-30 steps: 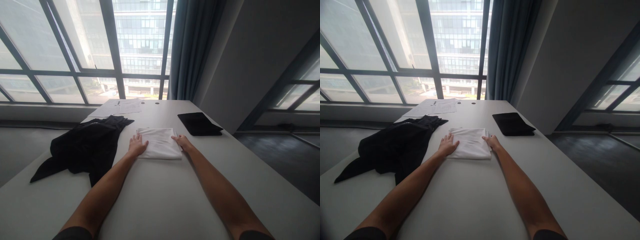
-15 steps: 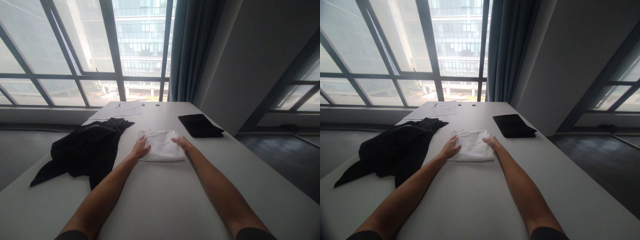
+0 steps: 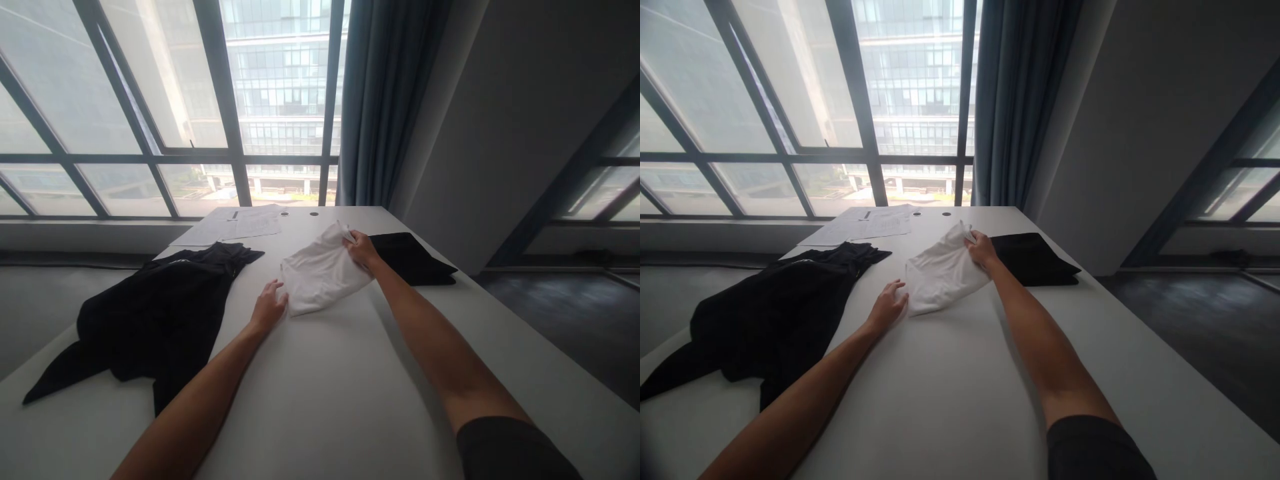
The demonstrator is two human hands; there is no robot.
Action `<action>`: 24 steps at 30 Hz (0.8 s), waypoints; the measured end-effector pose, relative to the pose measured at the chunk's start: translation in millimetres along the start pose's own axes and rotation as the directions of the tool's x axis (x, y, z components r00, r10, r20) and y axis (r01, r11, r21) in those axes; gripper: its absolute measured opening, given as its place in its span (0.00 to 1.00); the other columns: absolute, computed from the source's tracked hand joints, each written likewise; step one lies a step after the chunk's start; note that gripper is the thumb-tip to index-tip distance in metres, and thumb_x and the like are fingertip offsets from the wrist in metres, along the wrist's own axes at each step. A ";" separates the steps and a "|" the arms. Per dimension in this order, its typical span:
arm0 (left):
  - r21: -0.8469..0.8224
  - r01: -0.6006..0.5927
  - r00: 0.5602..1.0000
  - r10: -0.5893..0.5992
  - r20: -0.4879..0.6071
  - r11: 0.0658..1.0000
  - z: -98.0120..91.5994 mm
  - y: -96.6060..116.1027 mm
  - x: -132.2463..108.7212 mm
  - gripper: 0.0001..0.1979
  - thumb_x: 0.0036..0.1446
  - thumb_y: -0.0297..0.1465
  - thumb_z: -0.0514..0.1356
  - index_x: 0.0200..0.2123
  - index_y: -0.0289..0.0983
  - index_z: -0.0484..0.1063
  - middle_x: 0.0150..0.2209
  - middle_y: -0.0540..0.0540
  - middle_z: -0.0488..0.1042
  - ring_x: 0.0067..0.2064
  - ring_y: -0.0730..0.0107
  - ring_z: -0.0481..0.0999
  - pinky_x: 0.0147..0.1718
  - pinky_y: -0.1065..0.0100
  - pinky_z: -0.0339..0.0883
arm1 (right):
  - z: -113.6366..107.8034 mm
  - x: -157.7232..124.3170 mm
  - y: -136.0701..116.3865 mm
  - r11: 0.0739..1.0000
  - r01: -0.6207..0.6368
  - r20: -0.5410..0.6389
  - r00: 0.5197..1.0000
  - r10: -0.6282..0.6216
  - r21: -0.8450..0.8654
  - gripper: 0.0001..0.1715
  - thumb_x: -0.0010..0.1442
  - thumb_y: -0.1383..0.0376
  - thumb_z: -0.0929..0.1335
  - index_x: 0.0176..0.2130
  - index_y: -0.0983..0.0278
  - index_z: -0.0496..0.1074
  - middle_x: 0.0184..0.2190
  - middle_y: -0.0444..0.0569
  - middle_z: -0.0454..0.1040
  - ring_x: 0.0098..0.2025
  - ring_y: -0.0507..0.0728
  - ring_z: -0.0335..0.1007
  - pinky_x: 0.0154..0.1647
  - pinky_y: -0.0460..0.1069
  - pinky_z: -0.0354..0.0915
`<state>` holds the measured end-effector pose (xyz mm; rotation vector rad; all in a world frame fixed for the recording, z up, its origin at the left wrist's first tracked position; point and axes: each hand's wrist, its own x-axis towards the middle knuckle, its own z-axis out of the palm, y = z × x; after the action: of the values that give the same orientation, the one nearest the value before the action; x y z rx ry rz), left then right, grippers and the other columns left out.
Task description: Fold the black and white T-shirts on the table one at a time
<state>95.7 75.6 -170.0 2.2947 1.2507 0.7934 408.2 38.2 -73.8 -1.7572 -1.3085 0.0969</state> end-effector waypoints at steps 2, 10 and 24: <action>0.056 -0.010 0.999 0.008 0.038 0.998 1.7 1.4 -0.9 0.21 0.63 0.33 0.56 0.57 0.33 0.70 0.64 0.38 0.66 0.65 0.58 0.66 0.65 0.59 0.57 | -13.3 20.3 9.6 1.000 0.003 -0.130 0.991 -0.001 0.012 0.18 0.59 0.62 0.67 0.46 0.67 0.76 0.44 0.54 0.80 0.46 0.60 0.74 0.51 0.50 0.65; 0.226 -0.040 0.992 0.012 0.123 0.973 4.1 6.6 -2.8 0.23 0.64 0.37 0.55 0.60 0.36 0.68 0.65 0.39 0.66 0.68 0.55 0.60 0.65 0.53 0.54 | -84.5 40.7 117.2 0.918 -0.394 -0.697 0.668 0.261 -0.034 0.25 0.60 0.65 0.59 0.52 0.72 0.71 0.50 0.67 0.74 0.54 0.68 0.70 0.56 0.60 0.65; 0.337 -0.112 0.984 0.056 0.171 0.935 1.2 10.8 -6.2 0.21 0.65 0.38 0.54 0.58 0.39 0.71 0.66 0.41 0.64 0.69 0.53 0.58 0.63 0.51 0.55 | -96.9 11.4 125.2 0.916 -0.389 -0.497 0.817 0.292 -0.100 0.28 0.61 0.65 0.60 0.59 0.71 0.64 0.56 0.64 0.70 0.58 0.66 0.66 0.60 0.56 0.61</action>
<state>100.5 64.6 -166.2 2.6452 1.3111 0.4295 555.8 -14.3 -99.5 -2.0104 -0.6521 -0.2597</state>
